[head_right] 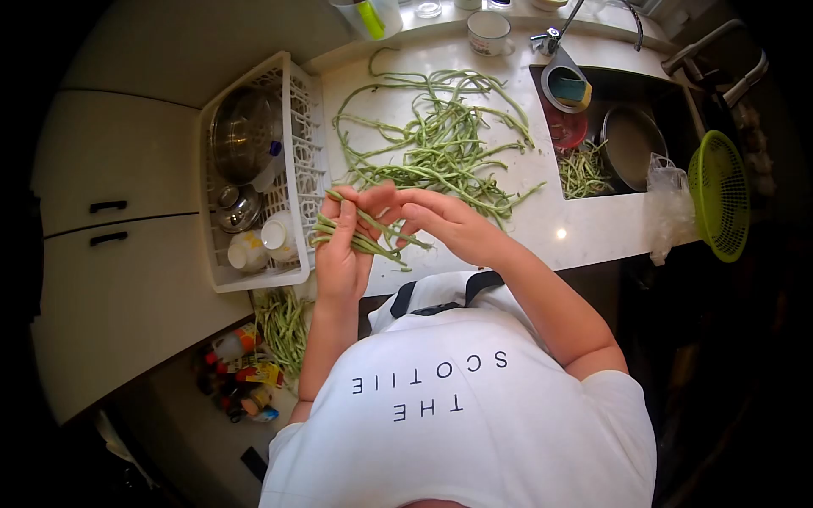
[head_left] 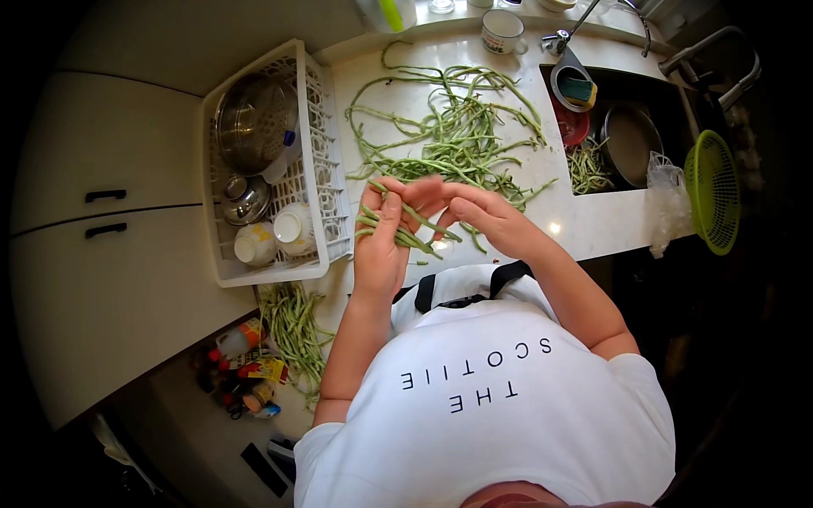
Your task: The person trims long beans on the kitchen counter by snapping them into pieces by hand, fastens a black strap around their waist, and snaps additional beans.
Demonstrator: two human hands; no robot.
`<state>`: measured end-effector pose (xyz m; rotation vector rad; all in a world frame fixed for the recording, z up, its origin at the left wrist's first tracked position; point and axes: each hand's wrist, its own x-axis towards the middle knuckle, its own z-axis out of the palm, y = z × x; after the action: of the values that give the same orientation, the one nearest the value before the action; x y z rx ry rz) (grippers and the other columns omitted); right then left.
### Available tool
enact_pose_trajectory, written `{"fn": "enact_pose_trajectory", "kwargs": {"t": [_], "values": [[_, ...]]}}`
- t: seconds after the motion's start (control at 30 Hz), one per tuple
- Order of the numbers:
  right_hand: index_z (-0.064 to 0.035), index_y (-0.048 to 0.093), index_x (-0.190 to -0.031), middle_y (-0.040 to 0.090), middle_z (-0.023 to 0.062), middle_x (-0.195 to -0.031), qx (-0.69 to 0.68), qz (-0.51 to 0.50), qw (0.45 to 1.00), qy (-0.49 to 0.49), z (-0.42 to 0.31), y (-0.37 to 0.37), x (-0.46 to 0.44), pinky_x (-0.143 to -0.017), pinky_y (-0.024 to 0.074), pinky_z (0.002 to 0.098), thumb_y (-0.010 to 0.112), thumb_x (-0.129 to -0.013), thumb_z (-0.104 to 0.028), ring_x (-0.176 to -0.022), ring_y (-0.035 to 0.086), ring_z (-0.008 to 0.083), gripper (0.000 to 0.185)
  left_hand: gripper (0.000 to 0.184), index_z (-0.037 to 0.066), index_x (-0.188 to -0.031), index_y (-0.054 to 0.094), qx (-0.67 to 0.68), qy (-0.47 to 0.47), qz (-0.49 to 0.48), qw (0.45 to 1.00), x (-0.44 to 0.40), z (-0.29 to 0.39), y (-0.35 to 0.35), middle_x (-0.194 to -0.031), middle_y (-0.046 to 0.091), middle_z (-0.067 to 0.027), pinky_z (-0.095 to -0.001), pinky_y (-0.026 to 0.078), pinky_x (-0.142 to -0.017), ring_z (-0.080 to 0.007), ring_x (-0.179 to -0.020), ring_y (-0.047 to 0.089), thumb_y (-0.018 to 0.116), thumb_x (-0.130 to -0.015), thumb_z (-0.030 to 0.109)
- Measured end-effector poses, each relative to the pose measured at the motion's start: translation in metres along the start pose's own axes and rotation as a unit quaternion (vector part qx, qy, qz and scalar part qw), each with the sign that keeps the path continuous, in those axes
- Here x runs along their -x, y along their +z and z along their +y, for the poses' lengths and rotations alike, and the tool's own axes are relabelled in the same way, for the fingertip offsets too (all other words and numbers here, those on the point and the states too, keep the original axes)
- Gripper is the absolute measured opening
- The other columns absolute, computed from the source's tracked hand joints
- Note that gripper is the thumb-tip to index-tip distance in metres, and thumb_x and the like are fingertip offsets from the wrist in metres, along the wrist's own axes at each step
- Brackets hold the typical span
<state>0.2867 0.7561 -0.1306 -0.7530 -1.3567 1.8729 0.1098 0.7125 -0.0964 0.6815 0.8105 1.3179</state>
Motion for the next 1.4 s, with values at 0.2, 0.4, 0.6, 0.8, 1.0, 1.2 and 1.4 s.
{"fn": "enact_pose_trajectory", "kwargs": {"t": [0.2,0.4,0.6,0.8,1.0,1.2,1.4], "values": [[-0.002,0.064,-0.119,0.062,-0.002,-0.081,-0.027,-0.082,0.99,0.113,-0.014,-0.004,-0.001,-0.065,0.0438,0.0221,0.054,-0.1,-0.024,-0.07,0.054,0.0056,0.031,0.022,0.012,-0.106,0.052,0.209,0.041,0.051,0.976,-0.011,0.004,-0.011,-0.141,0.05,-0.0147,-0.0479,0.033,-0.117,-0.0286,-0.134,0.044,0.035,-0.106,0.026],[-0.0042,0.068,-0.114,0.053,-0.0045,-0.064,-0.029,-0.075,0.978,0.192,-0.019,-0.002,-0.003,-0.054,0.0368,0.0206,0.054,-0.1,-0.029,-0.059,0.045,0.0028,0.032,0.025,0.011,-0.106,0.055,0.327,0.002,0.072,0.942,-0.014,0.007,-0.01,-0.138,0.053,-0.0139,-0.053,0.022,-0.121,-0.0275,-0.136,0.043,0.038,-0.105,0.029],[-0.0068,0.067,-0.103,0.055,-0.0004,-0.061,0.083,-0.089,0.99,0.077,0.01,0.008,-0.003,-0.055,0.0393,0.0296,0.052,-0.1,-0.03,-0.057,0.051,0.0127,0.028,0.03,0.014,-0.089,0.05,0.279,0.027,-0.018,0.96,-0.018,-0.006,-0.022,-0.071,0.049,0.0028,-0.0284,0.046,-0.074,-0.0104,-0.069,0.05,0.039,-0.105,0.038],[-0.0079,0.067,-0.104,0.067,0.0134,-0.083,0.435,-0.104,0.893,0.051,0.034,-0.025,0.016,-0.068,0.0494,0.0391,0.056,-0.096,-0.024,-0.075,0.061,0.0326,0.02,0.031,0.013,-0.082,0.046,0.245,0.106,0.045,0.963,-0.011,0.046,-0.053,-0.06,0.026,0.0049,-0.0232,0.019,-0.045,-0.0067,-0.05,0.019,0.042,-0.105,0.034],[-0.0107,0.069,-0.095,0.065,0.0093,-0.083,0.526,0.159,0.825,0.129,0.082,-0.106,0.041,-0.07,0.0512,0.0423,0.067,-0.085,-0.022,-0.077,0.064,0.0307,0.015,0.039,0.014,-0.068,0.038,0.226,0.124,0.06,0.964,0.009,0.063,-0.074,-0.057,0.027,0.0041,-0.0242,0.019,-0.045,-0.0077,-0.048,0.02,0.045,-0.104,0.026],[-0.009,0.066,-0.091,0.061,0.0073,-0.085,0.618,0.078,0.781,0.034,0.092,-0.098,0.034,-0.071,0.0501,0.0395,0.071,-0.082,-0.019,-0.082,0.063,0.0286,0.014,0.043,0.013,-0.066,0.037,0.208,0.047,0.107,0.971,0.005,0.037,-0.058,-0.058,0.029,0.003,-0.0242,0.021,-0.046,-0.0076,-0.049,0.022,0.045,-0.104,0.029],[-0.0022,0.064,-0.098,0.061,0.0048,-0.078,0.212,0.163,0.962,0.061,0.03,-0.059,0.016,-0.063,0.0457,0.0286,0.063,-0.093,-0.015,-0.067,0.056,0.0148,0.014,0.034,0.004,-0.098,0.07,-0.215,0.016,0.171,0.961,0.013,0.023,-0.057,-0.078,0.057,-0.0011,-0.0191,0.036,-0.057,-0.0078,-0.062,0.048,0.046,-0.104,0.027]]}}
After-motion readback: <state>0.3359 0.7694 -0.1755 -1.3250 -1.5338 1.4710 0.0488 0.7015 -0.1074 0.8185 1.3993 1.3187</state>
